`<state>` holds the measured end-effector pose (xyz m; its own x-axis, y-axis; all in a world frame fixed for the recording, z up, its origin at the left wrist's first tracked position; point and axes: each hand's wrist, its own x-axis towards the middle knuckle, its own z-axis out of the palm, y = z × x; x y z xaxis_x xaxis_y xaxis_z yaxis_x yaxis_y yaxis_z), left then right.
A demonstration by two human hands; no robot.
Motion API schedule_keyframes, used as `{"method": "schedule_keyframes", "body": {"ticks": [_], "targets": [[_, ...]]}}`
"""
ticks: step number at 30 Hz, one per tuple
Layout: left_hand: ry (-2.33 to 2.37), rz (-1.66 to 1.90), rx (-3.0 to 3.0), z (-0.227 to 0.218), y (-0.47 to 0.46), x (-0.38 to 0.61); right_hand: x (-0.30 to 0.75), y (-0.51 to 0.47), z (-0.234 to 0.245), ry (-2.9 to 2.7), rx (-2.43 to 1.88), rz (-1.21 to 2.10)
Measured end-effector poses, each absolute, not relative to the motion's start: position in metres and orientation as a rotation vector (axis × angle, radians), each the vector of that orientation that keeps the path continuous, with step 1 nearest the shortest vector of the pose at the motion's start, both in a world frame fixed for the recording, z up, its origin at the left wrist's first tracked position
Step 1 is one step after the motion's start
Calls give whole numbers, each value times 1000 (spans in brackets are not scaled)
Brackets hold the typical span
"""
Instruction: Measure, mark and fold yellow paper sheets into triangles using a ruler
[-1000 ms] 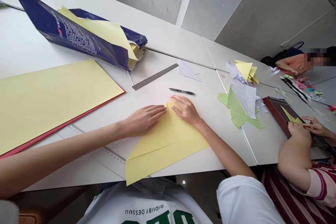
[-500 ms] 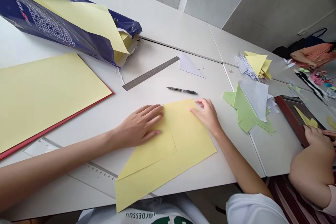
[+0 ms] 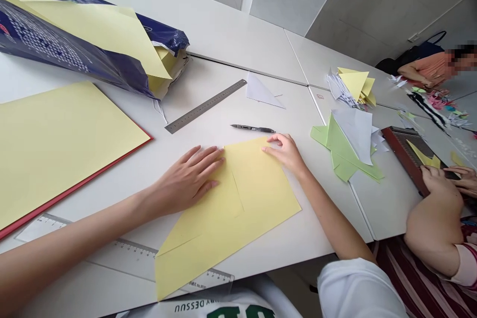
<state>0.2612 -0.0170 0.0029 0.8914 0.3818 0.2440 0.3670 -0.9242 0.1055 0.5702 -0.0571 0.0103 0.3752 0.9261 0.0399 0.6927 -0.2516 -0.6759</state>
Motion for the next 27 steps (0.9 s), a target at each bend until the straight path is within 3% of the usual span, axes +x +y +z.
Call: {"method": "schedule_keyframes", "body": {"ticks": [20, 27], "targets": [[595, 366, 2997, 13, -16, 251, 540, -79, 31, -1473, -1896, 587], [578, 428, 2941, 12, -18, 254, 505, -120, 11, -2097, -1551, 110]]}}
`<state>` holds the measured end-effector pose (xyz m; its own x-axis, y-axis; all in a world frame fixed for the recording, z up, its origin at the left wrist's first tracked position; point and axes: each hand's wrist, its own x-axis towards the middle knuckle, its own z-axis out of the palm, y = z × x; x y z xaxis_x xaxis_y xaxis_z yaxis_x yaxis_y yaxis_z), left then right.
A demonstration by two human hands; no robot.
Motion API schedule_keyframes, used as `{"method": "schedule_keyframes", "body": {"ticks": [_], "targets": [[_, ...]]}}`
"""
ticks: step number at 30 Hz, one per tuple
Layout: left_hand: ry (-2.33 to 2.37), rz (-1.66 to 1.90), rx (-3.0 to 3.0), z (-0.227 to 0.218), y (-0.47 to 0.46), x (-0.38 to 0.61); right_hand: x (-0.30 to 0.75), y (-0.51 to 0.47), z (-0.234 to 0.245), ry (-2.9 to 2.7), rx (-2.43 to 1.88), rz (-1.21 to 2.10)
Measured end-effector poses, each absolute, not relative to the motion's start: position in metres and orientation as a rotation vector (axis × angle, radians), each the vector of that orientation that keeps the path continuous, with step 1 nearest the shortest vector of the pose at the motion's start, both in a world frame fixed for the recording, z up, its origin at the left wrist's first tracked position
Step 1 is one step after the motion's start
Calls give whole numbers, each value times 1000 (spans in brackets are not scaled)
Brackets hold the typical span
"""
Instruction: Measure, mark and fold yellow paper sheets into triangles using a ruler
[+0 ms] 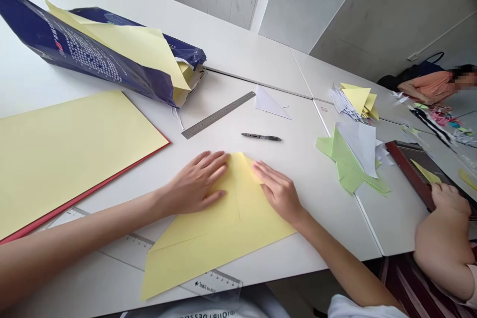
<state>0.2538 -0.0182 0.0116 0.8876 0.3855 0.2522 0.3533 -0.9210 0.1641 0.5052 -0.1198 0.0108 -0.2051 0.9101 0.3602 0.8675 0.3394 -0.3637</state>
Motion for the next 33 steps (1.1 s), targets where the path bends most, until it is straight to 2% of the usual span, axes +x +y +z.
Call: {"method": "schedule_keyframes", "body": {"ticks": [3, 9, 24, 33], "targets": [[592, 414, 2937, 9, -20, 255, 498, -129, 3, -2236, -1481, -60], [607, 399, 2973, 6, -22, 257, 486, -141, 3, -2346, -1453, -143], [671, 549, 2890, -2, -23, 261, 482, -150, 5, -2476, -1448, 17], [687, 522, 2872, -1, -22, 260, 484, -149, 3, -2401, -1423, 60]]}}
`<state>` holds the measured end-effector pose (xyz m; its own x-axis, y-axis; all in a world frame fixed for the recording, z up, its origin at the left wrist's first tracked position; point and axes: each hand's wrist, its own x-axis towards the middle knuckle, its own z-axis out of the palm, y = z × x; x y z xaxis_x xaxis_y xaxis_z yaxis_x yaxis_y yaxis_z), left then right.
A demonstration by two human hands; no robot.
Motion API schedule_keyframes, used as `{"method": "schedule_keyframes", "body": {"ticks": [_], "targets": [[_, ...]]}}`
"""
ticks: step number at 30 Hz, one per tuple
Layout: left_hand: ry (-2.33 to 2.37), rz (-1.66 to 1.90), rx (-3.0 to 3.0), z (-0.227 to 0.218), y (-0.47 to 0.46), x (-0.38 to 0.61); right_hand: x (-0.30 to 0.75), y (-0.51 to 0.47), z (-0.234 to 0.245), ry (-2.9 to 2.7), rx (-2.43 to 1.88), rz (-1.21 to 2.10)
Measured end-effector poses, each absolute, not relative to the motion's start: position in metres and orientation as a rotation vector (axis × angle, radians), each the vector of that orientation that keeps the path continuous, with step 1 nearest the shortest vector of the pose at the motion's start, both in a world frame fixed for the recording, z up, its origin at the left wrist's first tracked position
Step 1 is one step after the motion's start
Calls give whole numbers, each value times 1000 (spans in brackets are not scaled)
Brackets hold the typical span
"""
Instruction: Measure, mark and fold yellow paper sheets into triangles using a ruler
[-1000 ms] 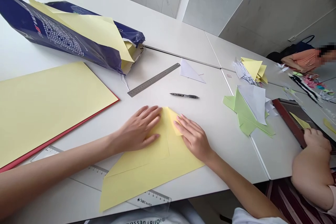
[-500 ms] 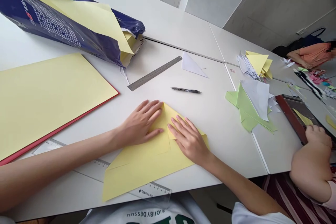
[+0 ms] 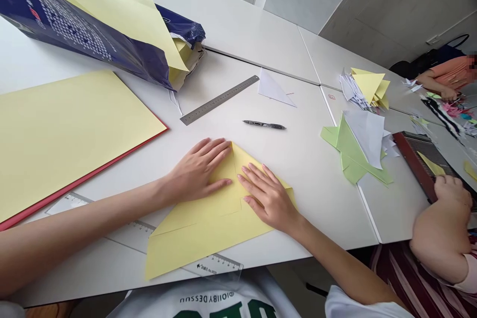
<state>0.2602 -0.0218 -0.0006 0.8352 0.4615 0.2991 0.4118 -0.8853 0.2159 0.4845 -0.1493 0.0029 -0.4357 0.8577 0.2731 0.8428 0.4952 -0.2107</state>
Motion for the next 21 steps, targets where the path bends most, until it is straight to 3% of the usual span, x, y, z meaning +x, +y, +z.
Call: {"method": "schedule_keyframes", "body": {"ticks": [11, 21], "targets": [[688, 576, 3048, 2, -31, 263, 483, -149, 1, -2384, -1427, 59], [523, 382, 2976, 0, -26, 262, 484, -150, -2, -2383, -1399, 39]]}}
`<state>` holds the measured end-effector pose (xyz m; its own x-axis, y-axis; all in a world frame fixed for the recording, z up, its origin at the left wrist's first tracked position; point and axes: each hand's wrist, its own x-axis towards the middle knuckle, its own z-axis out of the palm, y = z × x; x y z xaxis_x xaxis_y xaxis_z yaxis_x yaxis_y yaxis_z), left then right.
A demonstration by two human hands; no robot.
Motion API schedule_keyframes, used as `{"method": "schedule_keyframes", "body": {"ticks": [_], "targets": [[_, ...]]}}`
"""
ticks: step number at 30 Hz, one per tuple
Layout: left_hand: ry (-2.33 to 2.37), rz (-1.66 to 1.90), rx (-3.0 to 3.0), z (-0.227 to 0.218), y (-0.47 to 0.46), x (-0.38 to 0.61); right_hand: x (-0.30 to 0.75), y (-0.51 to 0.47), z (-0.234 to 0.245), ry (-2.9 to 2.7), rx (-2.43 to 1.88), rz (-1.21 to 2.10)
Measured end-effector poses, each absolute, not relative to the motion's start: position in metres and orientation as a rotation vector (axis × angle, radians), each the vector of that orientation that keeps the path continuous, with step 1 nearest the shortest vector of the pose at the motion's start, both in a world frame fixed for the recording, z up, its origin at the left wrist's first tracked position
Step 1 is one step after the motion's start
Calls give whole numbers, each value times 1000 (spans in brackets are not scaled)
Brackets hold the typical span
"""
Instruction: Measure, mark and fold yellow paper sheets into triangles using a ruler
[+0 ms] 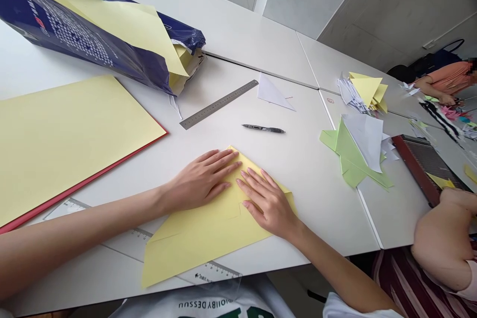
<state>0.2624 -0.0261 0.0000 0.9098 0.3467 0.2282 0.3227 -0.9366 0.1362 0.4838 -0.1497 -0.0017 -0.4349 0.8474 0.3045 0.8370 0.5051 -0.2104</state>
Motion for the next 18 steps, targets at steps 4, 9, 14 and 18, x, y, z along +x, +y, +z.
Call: {"method": "schedule_keyframes", "body": {"ticks": [4, 9, 14, 18], "targets": [[607, 339, 2948, 3, -25, 262, 484, -150, -1, -2387, -1402, 48], [605, 328, 2951, 5, -23, 262, 486, -149, 1, -2400, -1397, 90], [597, 329, 2946, 3, -22, 262, 489, -149, 1, -2398, -1404, 118], [600, 329, 2929, 2, -22, 262, 491, -148, 1, -2403, -1393, 139]]}}
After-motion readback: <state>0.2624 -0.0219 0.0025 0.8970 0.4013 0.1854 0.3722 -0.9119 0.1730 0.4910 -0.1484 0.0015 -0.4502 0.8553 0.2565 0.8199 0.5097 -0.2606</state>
